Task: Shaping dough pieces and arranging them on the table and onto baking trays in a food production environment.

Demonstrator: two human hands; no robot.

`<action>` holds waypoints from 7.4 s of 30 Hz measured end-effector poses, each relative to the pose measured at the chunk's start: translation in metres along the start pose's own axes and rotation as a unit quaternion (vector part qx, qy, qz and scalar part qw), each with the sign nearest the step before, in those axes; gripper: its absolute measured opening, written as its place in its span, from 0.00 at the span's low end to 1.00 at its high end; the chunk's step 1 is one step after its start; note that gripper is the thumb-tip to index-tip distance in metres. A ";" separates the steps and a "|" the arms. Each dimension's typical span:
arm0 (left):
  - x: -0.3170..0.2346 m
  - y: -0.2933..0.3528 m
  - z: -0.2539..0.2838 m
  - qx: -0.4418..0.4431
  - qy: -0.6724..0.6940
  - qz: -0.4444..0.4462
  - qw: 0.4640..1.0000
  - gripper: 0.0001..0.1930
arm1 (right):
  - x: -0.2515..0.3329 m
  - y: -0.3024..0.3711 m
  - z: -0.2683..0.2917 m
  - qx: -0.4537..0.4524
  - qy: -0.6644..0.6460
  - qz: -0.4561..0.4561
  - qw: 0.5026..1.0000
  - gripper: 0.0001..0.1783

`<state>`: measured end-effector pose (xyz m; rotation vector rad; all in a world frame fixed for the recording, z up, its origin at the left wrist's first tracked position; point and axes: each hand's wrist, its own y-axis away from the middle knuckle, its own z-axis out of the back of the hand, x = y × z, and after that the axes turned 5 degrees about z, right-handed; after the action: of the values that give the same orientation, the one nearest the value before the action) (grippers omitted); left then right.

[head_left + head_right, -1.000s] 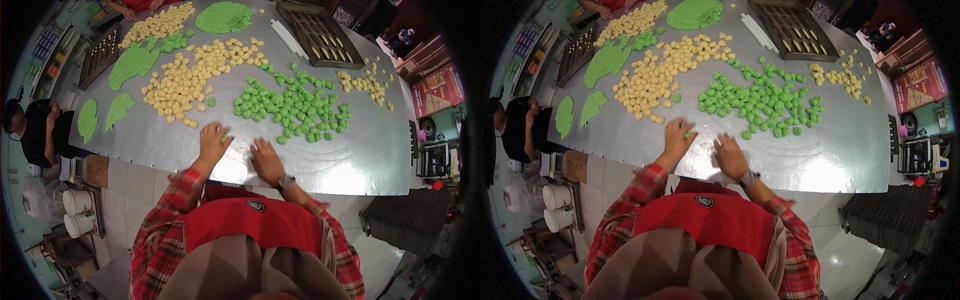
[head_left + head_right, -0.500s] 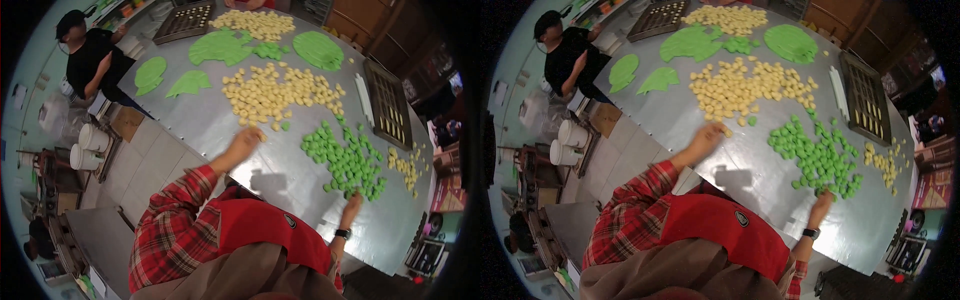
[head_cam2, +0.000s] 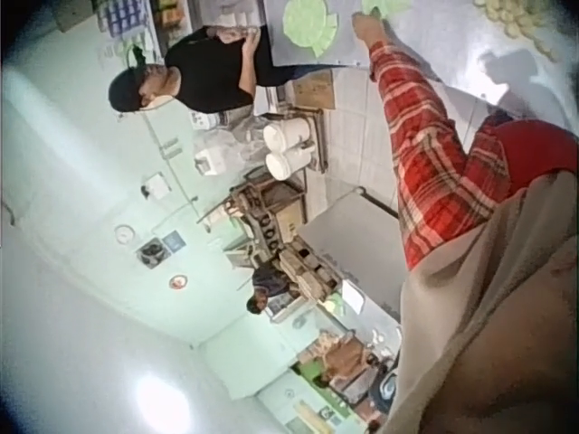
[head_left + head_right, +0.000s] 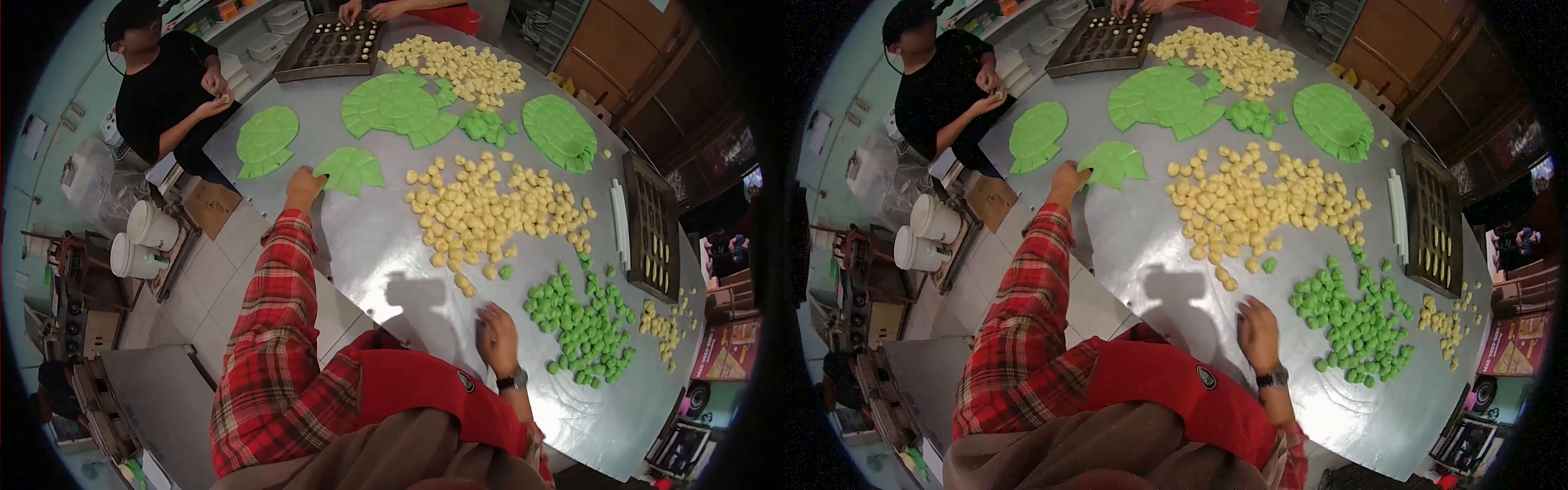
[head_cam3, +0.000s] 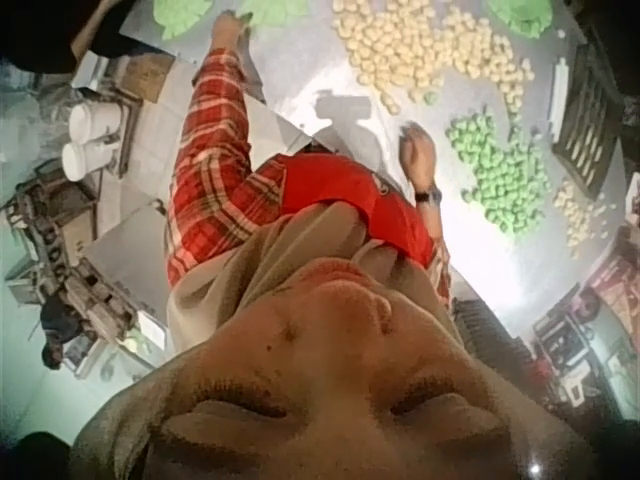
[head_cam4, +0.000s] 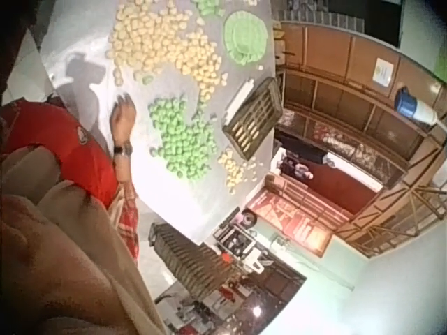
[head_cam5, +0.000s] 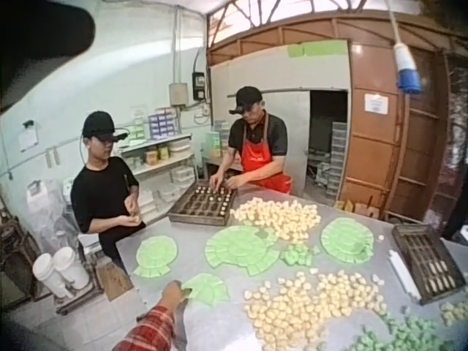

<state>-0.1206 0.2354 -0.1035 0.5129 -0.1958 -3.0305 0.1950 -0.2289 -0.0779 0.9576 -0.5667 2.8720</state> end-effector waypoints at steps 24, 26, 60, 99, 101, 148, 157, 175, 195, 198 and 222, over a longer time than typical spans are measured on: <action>0.086 0.026 0.066 0.230 0.482 -0.010 0.845 0.10 | 0.098 -0.313 -0.258 0.201 -0.145 0.149 0.957 0.33; 0.034 0.079 0.075 0.331 0.460 -0.056 0.822 0.10 | 0.099 -0.290 -0.231 0.128 -0.359 0.065 0.922 0.31; -0.193 0.412 -0.159 0.044 0.064 -0.568 0.819 0.23 | -0.055 0.179 0.060 0.023 0.183 -0.099 0.978 0.26; -0.326 0.351 -0.097 -0.005 0.297 -0.582 0.757 0.25 | -0.094 0.323 0.137 -0.152 0.243 -0.247 0.926 0.21; -0.284 0.307 -0.077 -0.039 0.319 -0.504 0.802 0.21 | -0.095 0.322 0.136 -0.155 0.234 -0.249 0.927 0.21; 0.027 0.116 0.066 0.406 0.550 -0.022 0.730 0.14 | 0.116 -0.287 -0.184 0.287 -0.569 -0.103 0.764 0.24; -0.076 0.226 0.027 0.424 0.365 -0.205 0.803 0.08 | 0.088 -0.168 -0.040 0.100 -0.194 0.135 0.966 0.20; -0.204 0.454 -0.096 0.336 0.160 -0.511 0.775 0.16 | -0.039 0.254 0.178 -0.108 -0.001 -0.290 0.951 0.16; -0.231 0.509 -0.168 0.205 0.059 -0.659 0.721 0.22 | -0.104 0.256 0.143 0.035 0.182 -0.050 0.981 0.25; -0.241 0.488 -0.161 0.157 0.074 -0.619 0.766 0.21 | -0.119 0.257 0.162 0.023 0.210 -0.043 0.977 0.24; -0.215 0.226 -0.080 -0.122 0.337 -0.342 0.868 0.30 | -0.084 0.130 0.112 -0.137 -0.010 -0.137 0.981 0.19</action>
<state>0.1176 0.0198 -0.0785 1.8904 0.5046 -3.1219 0.3038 -0.3852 -0.0869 0.9367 -0.7436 2.4675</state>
